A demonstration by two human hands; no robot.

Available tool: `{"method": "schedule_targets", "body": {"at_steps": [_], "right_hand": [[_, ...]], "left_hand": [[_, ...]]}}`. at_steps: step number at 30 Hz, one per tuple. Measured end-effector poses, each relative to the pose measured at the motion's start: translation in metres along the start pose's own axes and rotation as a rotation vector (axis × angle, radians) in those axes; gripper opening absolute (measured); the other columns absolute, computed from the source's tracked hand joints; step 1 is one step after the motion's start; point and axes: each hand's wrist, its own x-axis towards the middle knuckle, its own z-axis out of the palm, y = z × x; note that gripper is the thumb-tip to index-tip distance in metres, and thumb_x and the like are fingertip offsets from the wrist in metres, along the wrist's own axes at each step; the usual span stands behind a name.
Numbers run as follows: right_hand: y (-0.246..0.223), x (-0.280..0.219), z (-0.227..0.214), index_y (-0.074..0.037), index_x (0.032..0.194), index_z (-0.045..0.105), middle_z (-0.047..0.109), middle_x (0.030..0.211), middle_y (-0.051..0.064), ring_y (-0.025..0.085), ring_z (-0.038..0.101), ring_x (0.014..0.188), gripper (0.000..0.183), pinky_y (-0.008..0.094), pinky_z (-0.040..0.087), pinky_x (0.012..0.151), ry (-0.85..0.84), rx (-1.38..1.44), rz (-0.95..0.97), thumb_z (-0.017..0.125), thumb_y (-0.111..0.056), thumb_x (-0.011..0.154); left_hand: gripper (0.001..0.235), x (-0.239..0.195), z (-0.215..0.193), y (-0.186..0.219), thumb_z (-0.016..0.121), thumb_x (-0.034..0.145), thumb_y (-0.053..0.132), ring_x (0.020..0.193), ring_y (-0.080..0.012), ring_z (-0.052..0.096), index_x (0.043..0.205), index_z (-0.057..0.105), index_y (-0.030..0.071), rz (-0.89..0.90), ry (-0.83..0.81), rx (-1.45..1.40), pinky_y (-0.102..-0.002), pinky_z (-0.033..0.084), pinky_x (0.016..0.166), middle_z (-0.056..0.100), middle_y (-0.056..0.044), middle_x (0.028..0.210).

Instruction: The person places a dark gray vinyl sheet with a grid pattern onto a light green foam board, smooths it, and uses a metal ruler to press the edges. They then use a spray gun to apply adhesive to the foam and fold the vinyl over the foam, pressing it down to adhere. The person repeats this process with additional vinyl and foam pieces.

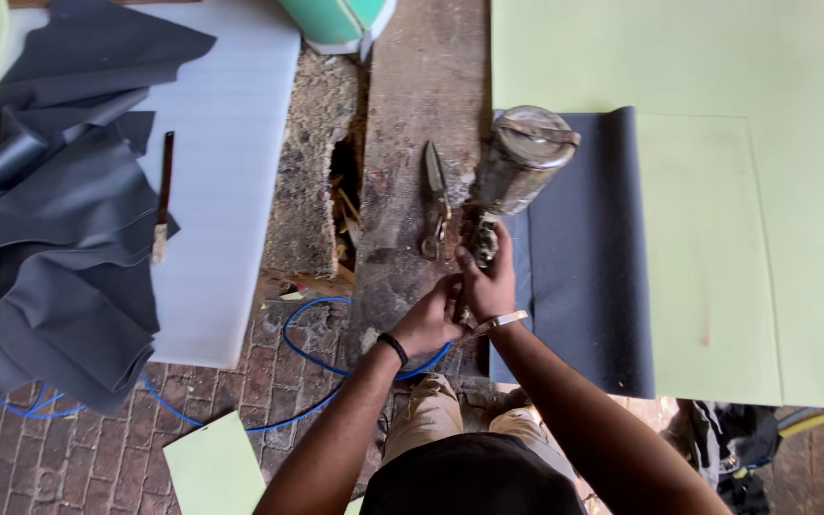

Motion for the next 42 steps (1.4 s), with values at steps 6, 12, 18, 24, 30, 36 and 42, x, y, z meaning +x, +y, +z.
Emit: {"method": "schedule_targets", "body": {"at_steps": [6,12,18,24,30,36,42], "right_hand": [[-0.002,0.010,0.086,-0.008,0.148,0.042,0.062,0.134,0.014,0.024,0.061,0.123,0.068,0.040,0.049,0.106,-0.499,-0.335,0.076,0.077,-0.015,0.091],[0.008,0.005,0.023,-0.008,0.121,0.069,0.063,0.128,0.013,0.026,0.068,0.110,0.038,0.039,0.057,0.099,-0.357,-0.838,0.041,0.074,-0.029,0.090],[0.033,-0.046,-0.090,-0.015,0.121,0.072,0.064,0.121,0.015,0.030,0.067,0.109,0.042,0.043,0.055,0.097,-0.058,-1.196,0.101,0.076,-0.036,0.085],[0.049,-0.074,-0.111,-0.011,0.130,0.062,0.059,0.125,0.018,0.035,0.056,0.122,0.071,0.044,0.048,0.104,-0.067,-1.309,0.180,0.084,-0.050,0.075],[0.047,-0.066,-0.101,-0.012,0.132,0.057,0.055,0.127,0.016,0.034,0.056,0.121,0.081,0.042,0.048,0.104,-0.082,-1.357,0.273,0.089,-0.051,0.068],[0.048,-0.060,-0.118,-0.017,0.126,0.062,0.058,0.126,0.015,0.033,0.062,0.116,0.068,0.042,0.051,0.101,-0.119,-1.281,0.262,0.088,-0.048,0.071],[0.046,-0.046,-0.118,-0.017,0.123,0.064,0.059,0.128,0.015,0.034,0.066,0.113,0.062,0.041,0.053,0.101,-0.163,-1.217,0.304,0.088,-0.044,0.073]], "left_hand": [[0.038,-0.023,-0.062,-0.054,0.058,0.089,0.008,0.099,-0.0420,0.073,0.127,0.060,0.007,-0.636,0.613,0.217,-0.052,0.056,0.081,0.074,-0.023,0.108],[0.027,-0.028,-0.127,-0.125,0.063,0.096,0.026,0.099,-0.0474,0.068,0.112,0.063,0.005,-0.757,0.668,0.439,-0.057,0.051,0.081,0.073,-0.025,0.102],[0.021,-0.031,-0.128,-0.131,0.062,0.094,0.025,0.098,-0.0464,0.068,0.106,0.066,0.008,-0.653,0.742,0.449,-0.057,0.051,0.079,0.074,-0.021,0.100],[0.016,-0.032,-0.105,-0.120,0.057,0.092,0.015,0.094,-0.0440,0.070,0.105,0.062,0.010,-0.772,0.805,0.393,-0.057,0.051,0.076,0.074,-0.019,0.100],[0.017,-0.026,-0.103,-0.128,0.056,0.089,0.011,0.095,-0.0421,0.071,0.105,0.063,0.009,-0.697,0.895,0.422,-0.055,0.052,0.078,0.075,-0.019,0.101],[0.020,-0.030,-0.115,-0.148,0.058,0.094,0.019,0.099,-0.0434,0.070,0.106,0.066,0.006,-0.757,0.797,0.363,-0.054,0.053,0.085,0.074,-0.022,0.104],[0.032,-0.017,-0.129,-0.140,0.061,0.091,0.028,0.101,-0.0470,0.067,0.106,0.067,0.000,-0.822,0.631,0.414,-0.055,0.053,0.088,0.071,-0.028,0.105]]}}
